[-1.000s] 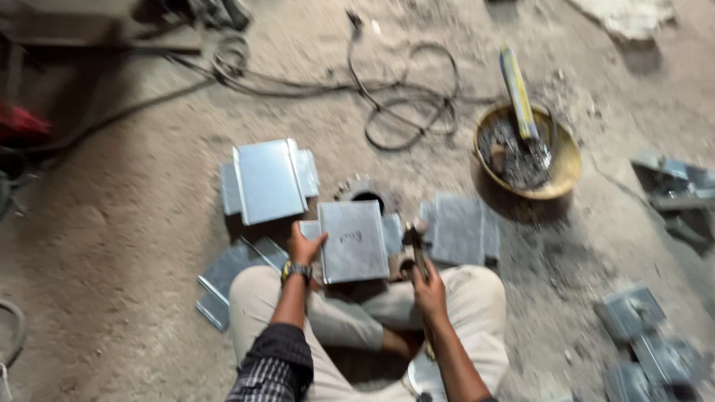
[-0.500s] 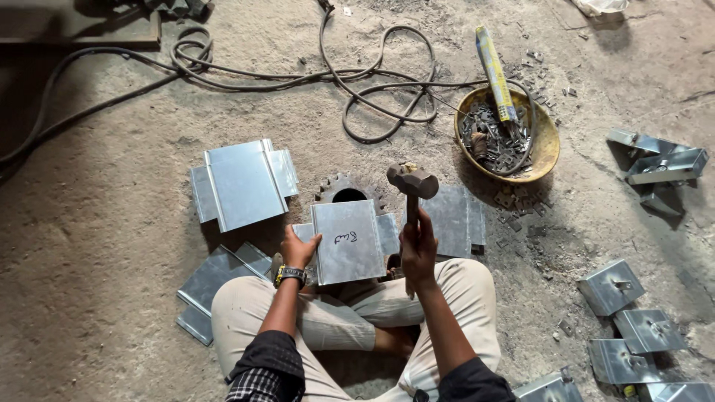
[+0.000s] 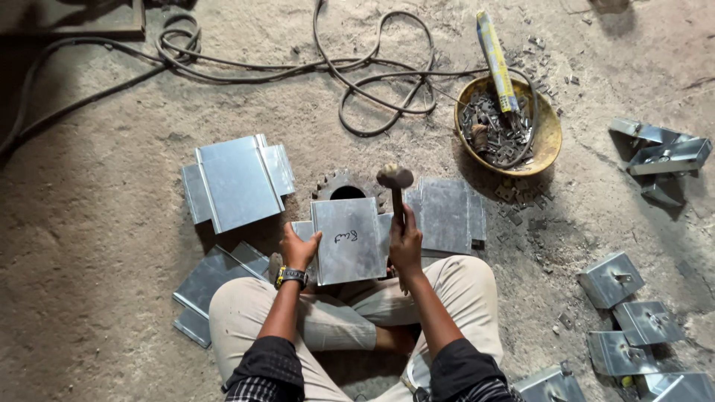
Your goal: The person sits on the floor and uses a hammer to strike a metal sheet placed on a gear-shaped anvil. They repeatedly hit the sheet to flatten it, occasionally adjusting its position and flipping it over to work on different sides.
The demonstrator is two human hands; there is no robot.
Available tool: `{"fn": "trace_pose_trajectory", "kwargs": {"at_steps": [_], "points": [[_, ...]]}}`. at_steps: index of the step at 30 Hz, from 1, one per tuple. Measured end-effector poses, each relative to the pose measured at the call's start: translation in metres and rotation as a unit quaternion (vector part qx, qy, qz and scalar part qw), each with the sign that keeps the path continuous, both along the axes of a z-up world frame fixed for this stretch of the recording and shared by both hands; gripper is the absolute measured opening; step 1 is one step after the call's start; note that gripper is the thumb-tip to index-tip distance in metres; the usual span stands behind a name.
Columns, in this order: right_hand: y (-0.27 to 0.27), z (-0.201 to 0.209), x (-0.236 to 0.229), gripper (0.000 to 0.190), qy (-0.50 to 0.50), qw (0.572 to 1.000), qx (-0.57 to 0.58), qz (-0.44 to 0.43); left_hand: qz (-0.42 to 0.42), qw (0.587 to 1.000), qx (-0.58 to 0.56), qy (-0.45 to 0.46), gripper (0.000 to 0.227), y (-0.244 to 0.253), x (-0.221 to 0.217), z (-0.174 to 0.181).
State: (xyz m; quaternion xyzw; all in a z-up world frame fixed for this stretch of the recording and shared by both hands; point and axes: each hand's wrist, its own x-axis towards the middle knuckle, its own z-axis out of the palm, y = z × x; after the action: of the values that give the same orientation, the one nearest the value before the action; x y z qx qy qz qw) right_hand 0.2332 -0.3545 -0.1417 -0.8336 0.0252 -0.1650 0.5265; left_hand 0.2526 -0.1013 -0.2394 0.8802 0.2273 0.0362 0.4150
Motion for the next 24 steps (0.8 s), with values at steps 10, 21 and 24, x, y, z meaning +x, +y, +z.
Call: {"fn": "trace_pose_trajectory", "kwargs": {"at_steps": [10,21,24], "points": [[-0.004,0.002,-0.018,0.043,0.148,0.988,0.042,-0.005,0.007,1.0,-0.02,0.019,0.08,-0.002,-0.003,-0.011],[-0.001,-0.005,-0.006,0.039,0.184,0.982,0.022,0.035,0.012,1.0,-0.013,-0.012,0.076,-0.008,0.004,-0.01],[-0.004,-0.012,-0.013,0.04,0.167,0.986,0.017,0.01,0.012,0.999,0.011,-0.034,0.079,-0.008,0.003,-0.007]]}}
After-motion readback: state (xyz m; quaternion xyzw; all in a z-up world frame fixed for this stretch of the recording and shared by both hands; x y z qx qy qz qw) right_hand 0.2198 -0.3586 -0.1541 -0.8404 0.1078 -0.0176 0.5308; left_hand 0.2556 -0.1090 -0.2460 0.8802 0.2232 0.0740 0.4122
